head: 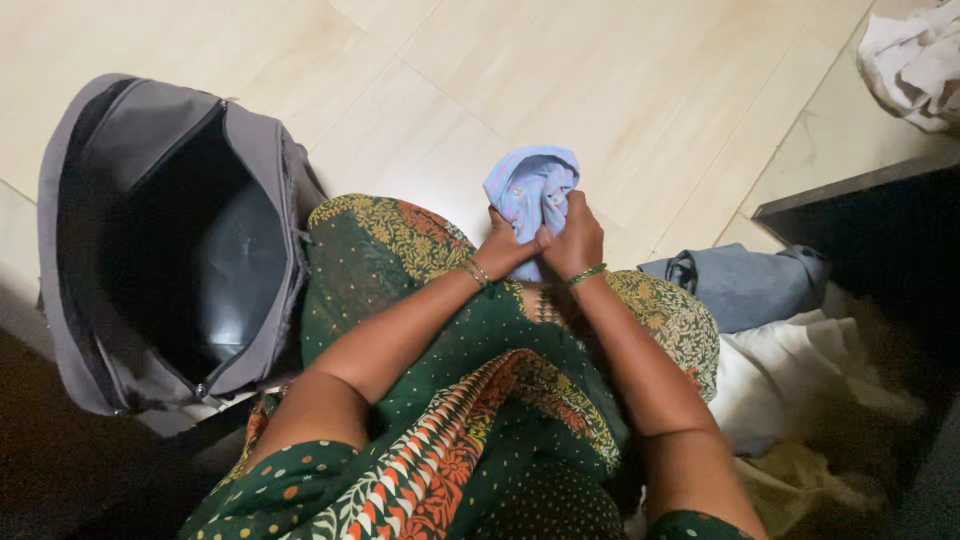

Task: The person folds a blue checkered shirt and a white shirt on the floor, then places them into a gray duffel bag. The person is sitting cross-legged on a tiled floor with a pile of clothes nearby.

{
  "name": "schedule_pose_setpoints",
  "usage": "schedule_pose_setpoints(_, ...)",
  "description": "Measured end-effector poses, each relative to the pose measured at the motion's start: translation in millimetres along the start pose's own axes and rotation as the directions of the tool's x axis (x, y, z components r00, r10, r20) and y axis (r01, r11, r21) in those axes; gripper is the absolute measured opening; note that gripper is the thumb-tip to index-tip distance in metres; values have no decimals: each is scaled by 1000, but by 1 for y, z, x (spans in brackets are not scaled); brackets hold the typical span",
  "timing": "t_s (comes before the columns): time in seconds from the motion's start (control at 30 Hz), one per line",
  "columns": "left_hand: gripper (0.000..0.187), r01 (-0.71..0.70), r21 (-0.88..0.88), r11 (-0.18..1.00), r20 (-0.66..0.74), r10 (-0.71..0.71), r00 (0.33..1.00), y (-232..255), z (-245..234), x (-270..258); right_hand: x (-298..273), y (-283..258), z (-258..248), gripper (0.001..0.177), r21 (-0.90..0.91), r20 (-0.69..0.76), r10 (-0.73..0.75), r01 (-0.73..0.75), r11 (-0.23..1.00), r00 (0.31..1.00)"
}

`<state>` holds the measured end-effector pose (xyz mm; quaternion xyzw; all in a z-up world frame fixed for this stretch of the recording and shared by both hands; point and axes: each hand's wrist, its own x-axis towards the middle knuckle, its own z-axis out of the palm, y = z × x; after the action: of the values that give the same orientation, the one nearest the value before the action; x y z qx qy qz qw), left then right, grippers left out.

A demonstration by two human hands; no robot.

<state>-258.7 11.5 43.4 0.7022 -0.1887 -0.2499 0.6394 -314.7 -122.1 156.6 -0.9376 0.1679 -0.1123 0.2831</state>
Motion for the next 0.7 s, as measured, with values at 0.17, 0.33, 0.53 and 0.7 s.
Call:
schedule_pose_setpoints(0.17, 140, -109, -79, 991, -66, 104, 992, 18, 0, -21, -19, -20, -52, 73, 195, 159, -124, 92, 977, 980)
schedule_pose_setpoints(0.33, 123, -210, -200, 957, -156, 181, 971, 54, -9, -45, -50, -50, -71, 71, 359, 167, -334, 258, 897, 927)
schedule_pose_setpoints(0.53, 102, -209, -27, 977, -330, 189, 925, 110, -46, -70, -66, -83, -73, 68, 595, 159, -326, 173, 785, 932)
schedule_pose_setpoints(0.7, 97, -281, 77, 956, -474, 283, 834, 142, -93, -88, -80, -112, -72, 68, 882, 118, -263, 20, 470, 958)
